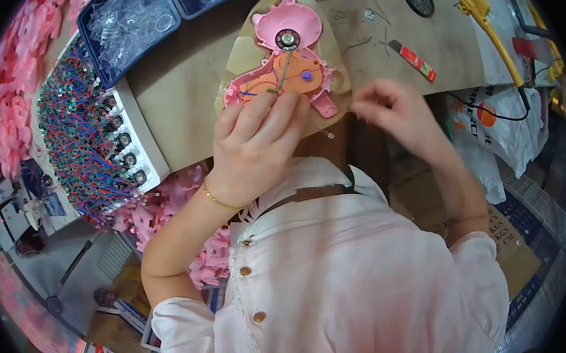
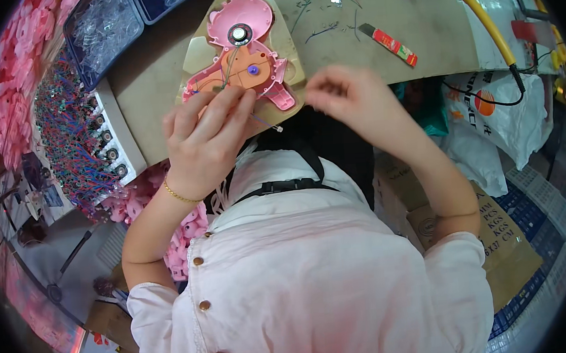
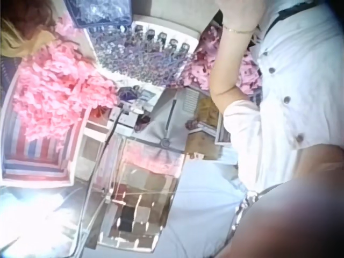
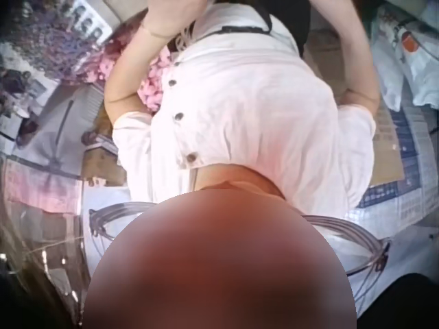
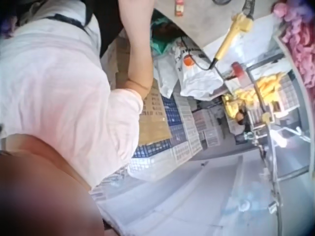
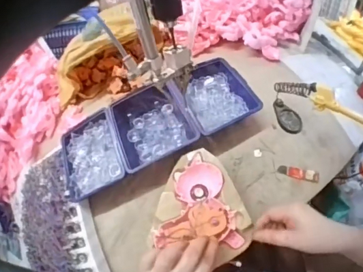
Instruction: Assembling a motorized toy horse by soldering wires and fitting components into the plastic shell.
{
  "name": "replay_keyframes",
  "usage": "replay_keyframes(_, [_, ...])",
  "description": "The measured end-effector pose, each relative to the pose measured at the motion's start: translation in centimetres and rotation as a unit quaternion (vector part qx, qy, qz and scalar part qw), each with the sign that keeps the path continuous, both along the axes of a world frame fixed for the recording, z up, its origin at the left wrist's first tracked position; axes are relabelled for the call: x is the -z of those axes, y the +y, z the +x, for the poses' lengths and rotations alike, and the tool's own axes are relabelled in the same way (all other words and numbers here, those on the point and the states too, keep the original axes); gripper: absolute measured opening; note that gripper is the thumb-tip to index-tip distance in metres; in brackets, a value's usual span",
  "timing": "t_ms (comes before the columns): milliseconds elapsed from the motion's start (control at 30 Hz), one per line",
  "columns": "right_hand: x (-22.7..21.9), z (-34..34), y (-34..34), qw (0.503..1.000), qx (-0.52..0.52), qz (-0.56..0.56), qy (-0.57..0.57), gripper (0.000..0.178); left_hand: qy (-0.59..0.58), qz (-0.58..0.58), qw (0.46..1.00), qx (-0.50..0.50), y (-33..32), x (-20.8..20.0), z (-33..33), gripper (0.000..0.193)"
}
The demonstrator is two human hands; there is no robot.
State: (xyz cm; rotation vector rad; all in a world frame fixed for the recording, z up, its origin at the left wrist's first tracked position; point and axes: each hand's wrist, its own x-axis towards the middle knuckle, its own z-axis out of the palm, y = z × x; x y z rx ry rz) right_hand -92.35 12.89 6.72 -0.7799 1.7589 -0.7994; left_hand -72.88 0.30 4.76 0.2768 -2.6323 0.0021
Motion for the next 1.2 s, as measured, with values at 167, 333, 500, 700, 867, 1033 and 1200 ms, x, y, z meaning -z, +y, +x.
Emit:
replay_keyframes(167, [1.1, -0.1, -3.9, 0.798, -0.152, -0.347, 0.468, 0.015, 0.008, -0.048, 0.999, 0.001, 0.3, -0.2, -0.4, 0.024])
replay_keyframes(333, [0.4, -1.0, -4.0, 0.885, -0.167, -0.276, 0.336, 0.017, -0.067, -0.052, 0.996, -0.003, 1.1, -1.0, -0.3, 0.029])
replay_keyframes(500, [-1.0, -0.2, -5.1, 0.951, -0.108, -0.177, 0.227, 0.016, -0.048, -0.039, 0.998, 0.015, 0.6, -0.5, -0.4, 0.025])
replay_keyframes(700, [1.4, 0.6, -3.8, 0.88, -0.108, -0.277, 0.37, 0.012, -0.018, -0.003, 1.0, 0.017, 0.6, -0.1, -0.7, 0.021])
replay_keyframes(867, [1.1, -0.1, -3.3, 0.842, -0.165, -0.296, 0.419, 0.016, -0.016, 0.005, 1.0, 0.018, 1.0, 0.0, -1.1, 0.019])
replay_keyframes(1033, [-1.5, -1.6, -6.0, 0.828, -0.316, -0.233, 0.4, 0.012, -0.002, 0.015, 1.0, 0.014, 1.2, 0.0, -1.3, 0.02])
replay_keyframes(1200, [-1.4, -1.5, -6.7, 0.832, -0.343, -0.227, 0.373, 0.014, -0.008, 0.062, 0.998, 0.018, 1.2, -0.4, -0.4, 0.03])
